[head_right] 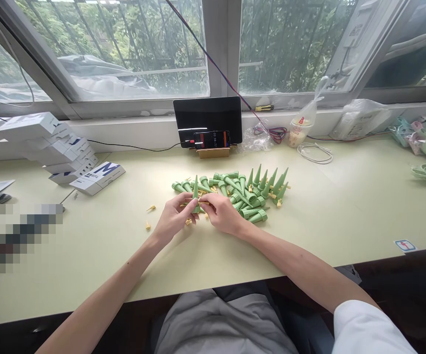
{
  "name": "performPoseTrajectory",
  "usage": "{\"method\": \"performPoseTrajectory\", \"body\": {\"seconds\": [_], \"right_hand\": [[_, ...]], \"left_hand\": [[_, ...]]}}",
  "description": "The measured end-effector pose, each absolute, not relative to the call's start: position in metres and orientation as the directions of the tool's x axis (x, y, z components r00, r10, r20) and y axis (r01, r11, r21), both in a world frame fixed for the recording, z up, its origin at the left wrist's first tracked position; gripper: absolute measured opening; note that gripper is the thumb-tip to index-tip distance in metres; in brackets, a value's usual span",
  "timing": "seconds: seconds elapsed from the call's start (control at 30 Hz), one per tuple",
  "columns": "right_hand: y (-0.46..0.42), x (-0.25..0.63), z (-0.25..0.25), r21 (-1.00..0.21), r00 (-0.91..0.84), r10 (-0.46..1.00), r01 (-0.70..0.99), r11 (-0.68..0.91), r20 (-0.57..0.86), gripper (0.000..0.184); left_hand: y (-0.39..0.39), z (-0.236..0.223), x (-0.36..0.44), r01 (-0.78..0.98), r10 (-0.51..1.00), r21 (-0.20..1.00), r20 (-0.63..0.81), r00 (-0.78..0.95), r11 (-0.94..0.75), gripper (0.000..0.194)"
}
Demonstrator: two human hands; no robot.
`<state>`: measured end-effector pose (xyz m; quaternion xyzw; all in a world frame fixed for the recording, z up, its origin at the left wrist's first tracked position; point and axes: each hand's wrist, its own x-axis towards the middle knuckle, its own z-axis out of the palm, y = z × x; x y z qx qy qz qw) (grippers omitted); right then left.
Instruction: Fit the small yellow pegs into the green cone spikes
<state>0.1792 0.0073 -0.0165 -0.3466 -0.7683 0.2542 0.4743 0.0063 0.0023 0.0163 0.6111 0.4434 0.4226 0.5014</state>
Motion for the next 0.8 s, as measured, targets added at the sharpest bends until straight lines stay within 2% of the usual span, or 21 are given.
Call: {"method": "performPoseTrajectory", "body": {"seconds": [0.23,0.5,0.8], "right_hand": [[0.0070,0.1788,-0.0167,-0.683,-0.318,0.748,0.308,0.662,0.582,0.018],[0.0074,0.1798,-0.0175,-0.714,-0.313,0.772,0.299,0.633,0.554,0.016],[0.0077,0.1800,-0.0179,-0.705,-0.326,0.760,0.293,0.646,0.562,0.015]], "left_hand": [[0.0021,0.0181,0.0067,0.159,0.971,0.982,0.068,0.227,-0.106,0.038],[0.0029,0.0164,0.0065,0.115,0.962,0.988,0.069,0.262,-0.103,0.038],[0.0018,0.0178,0.0058,0.180,0.970,0.979,0.048,0.240,-0.093,0.037]]}}
